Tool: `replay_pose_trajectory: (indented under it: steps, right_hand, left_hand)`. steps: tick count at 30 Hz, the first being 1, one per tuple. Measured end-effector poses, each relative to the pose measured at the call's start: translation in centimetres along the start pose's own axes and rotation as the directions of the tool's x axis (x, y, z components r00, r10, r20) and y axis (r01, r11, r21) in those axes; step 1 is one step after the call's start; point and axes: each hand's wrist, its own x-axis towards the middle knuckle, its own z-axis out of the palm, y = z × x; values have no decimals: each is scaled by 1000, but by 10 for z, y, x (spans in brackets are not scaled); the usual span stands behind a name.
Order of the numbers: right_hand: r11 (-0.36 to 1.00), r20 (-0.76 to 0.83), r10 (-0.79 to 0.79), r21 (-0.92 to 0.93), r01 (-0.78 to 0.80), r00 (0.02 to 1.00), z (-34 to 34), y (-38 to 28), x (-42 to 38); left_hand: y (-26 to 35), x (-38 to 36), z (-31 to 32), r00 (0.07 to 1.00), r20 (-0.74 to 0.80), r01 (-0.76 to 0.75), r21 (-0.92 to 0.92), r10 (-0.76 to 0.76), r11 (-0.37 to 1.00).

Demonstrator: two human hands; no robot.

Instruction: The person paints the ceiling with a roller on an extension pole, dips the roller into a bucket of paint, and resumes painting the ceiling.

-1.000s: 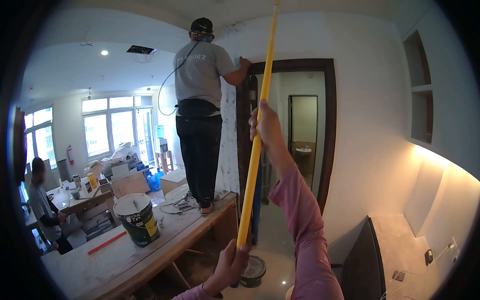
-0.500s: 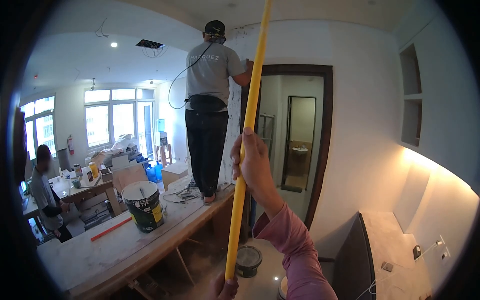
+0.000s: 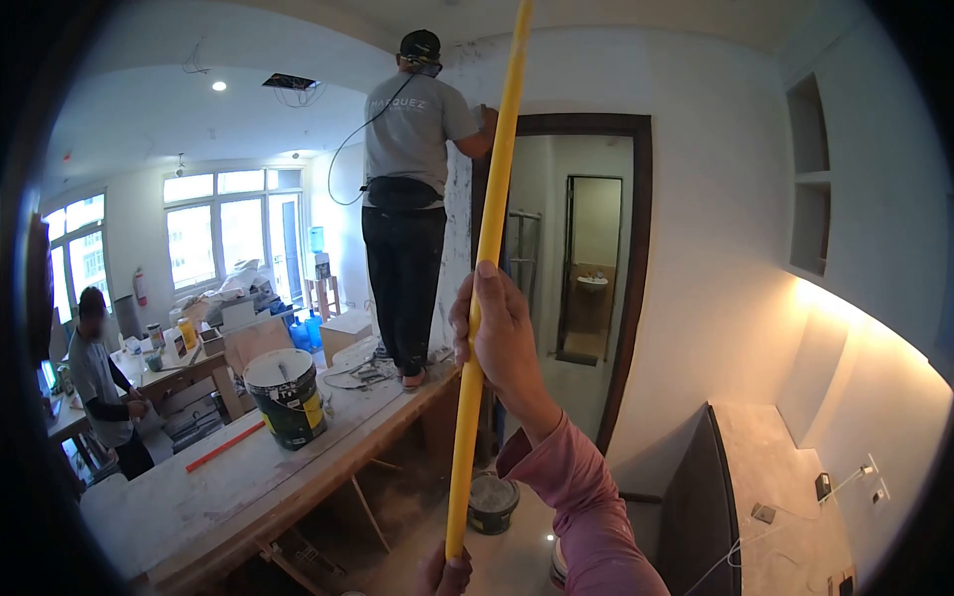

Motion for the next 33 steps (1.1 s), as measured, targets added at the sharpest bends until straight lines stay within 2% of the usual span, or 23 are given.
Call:
replay_pose_trajectory:
  steps: [3,6,9,12,15,24,33]
  right_hand:
    - [1000,25,6,5,-6,1000,-11,-3,5]
    - [1000,15,1,5,-1,1000,-23,-4,19]
    - [1000,-3,-28,4,28,1000,-43,3,49]
    - [1000,-28,-13,-3,13,1000,-72,10,82]
    - [1000,-49,25,11,-25,998,-105,15,117]
    - [998,-88,62,-11,-63,994,-193,26,219]
    - [994,-163,60,-83,-75,985,-261,38,304]
  left_hand:
    - [2,6,8,999,9,-34,55,34,998]
    - [-24,15,19,986,-112,-99,225,126,969]
    - [-7,45,29,997,-33,-70,148,76,987]
    - [36,79,45,996,-2,-89,282,94,955]
    - [42,121,66,998,-19,57,222,-54,973]
    - [-4,243,104,998,19,-66,215,63,974]
    - [-16,337,138,998,20,-57,195,54,979]
